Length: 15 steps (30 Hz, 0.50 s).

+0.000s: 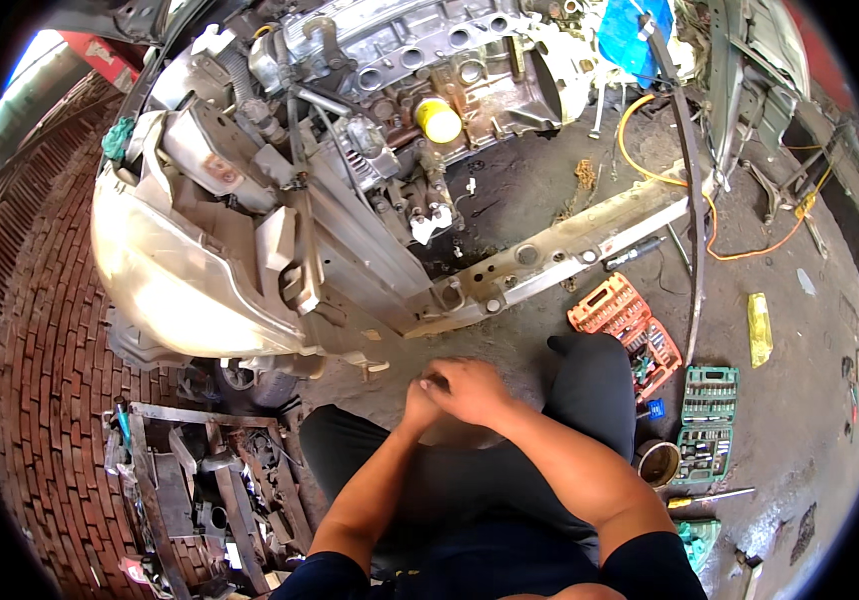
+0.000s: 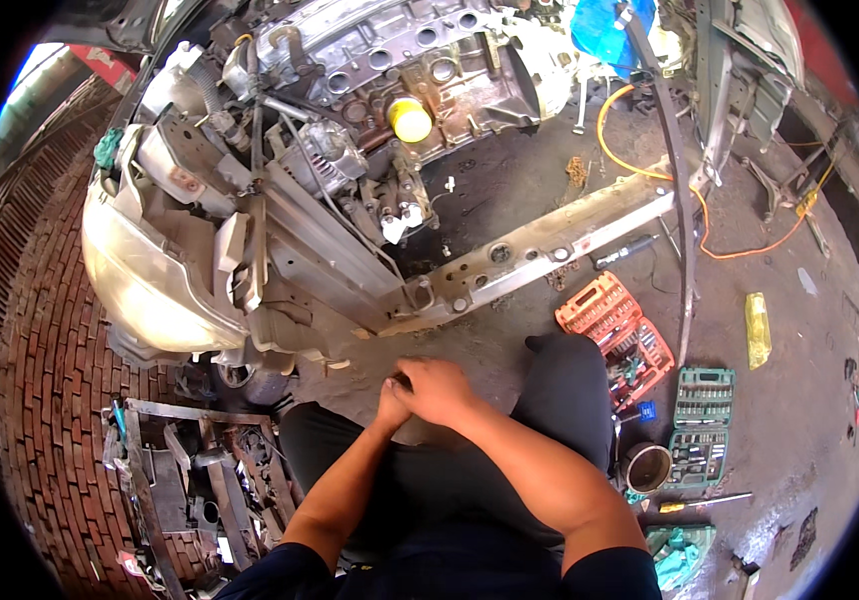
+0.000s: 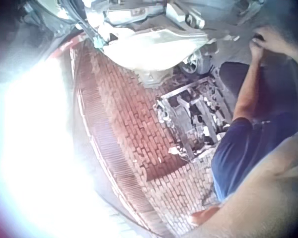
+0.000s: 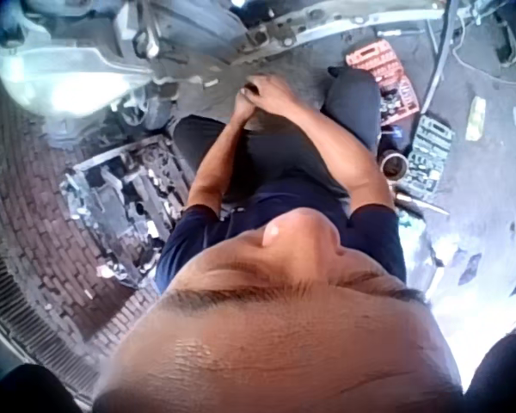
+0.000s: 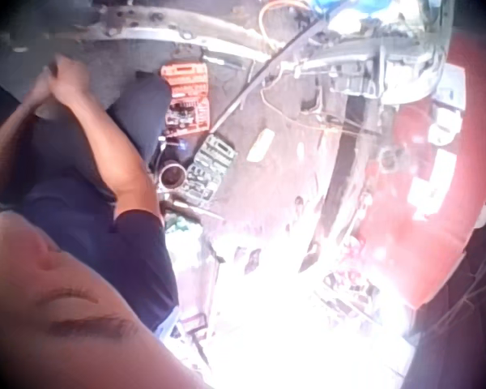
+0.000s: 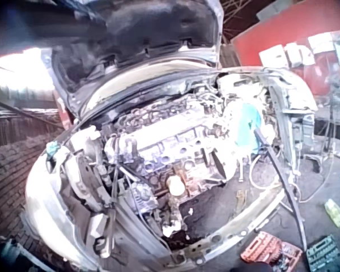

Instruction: The person works on a car's front headlight assembly in a garage. They pick up a small bottle, place it down, and then use a screwdriver to loosen and remove fasteners from the headlight housing. The person manipulates the headlight and uses tools to adjust components within the engine bay area.

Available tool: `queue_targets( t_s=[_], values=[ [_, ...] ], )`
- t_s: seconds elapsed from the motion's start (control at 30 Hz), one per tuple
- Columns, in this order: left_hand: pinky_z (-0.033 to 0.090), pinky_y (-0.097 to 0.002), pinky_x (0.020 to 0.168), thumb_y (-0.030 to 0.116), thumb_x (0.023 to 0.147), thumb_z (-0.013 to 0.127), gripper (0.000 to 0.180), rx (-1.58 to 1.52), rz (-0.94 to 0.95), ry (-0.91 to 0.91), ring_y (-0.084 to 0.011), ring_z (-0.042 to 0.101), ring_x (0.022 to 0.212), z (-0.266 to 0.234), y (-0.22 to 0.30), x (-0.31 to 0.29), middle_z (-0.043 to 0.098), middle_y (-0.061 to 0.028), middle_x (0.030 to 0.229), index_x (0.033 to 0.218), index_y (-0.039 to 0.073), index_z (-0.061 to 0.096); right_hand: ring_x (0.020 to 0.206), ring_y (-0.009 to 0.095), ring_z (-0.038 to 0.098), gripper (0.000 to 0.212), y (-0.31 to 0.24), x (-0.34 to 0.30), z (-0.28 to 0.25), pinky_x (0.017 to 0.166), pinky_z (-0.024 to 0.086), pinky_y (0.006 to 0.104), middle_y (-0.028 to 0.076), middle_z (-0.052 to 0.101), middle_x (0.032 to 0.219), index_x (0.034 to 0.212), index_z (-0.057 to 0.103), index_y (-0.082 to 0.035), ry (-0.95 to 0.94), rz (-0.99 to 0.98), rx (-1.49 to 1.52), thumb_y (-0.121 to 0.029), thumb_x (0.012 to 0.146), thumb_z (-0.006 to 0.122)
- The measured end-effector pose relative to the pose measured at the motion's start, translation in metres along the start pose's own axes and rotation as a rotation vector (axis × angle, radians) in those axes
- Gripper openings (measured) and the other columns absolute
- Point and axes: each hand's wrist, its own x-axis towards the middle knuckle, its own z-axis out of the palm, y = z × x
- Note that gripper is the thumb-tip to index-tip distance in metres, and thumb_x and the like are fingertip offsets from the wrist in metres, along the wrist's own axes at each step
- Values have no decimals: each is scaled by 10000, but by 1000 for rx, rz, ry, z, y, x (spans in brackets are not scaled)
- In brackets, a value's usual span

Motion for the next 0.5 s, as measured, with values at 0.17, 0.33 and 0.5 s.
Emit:
queue_targets(
  t_s=[0.17, 0.33, 0.5],
  values=[
    [571, -347, 825, 120, 946, 711, 227, -74, 30, 74, -148, 703, 939, -11, 33, 13, 776, -98, 1021, 1127, -16, 708, 978, 399, 733, 295, 2, 5, 8, 844, 576, 507, 157, 773, 1024, 1091, 755, -98, 75, -5, -14, -362, 977, 687],
    [559, -344, 853, 93, 1000, 638, 206, -68, 13, 116, -179, 690, 917, -26, 81, 22, 765, -111, 1025, 1147, -37, 700, 958, 426, 731, 298, 6, 15, 2, 824, 570, 552, 180, 769, 1046, 1106, 732, -92, 84, 64, 12, -358, 987, 669],
    [555, -353, 884, 37, 1015, 581, 201, -87, 110, 166, -202, 697, 957, -28, 122, 36, 759, -132, 1070, 1157, -50, 693, 960, 424, 730, 253, 10, 19, -5, 823, 577, 530, 177, 770, 1044, 1112, 731, -98, 148, 84, 81, -308, 979, 687]
  ],
)
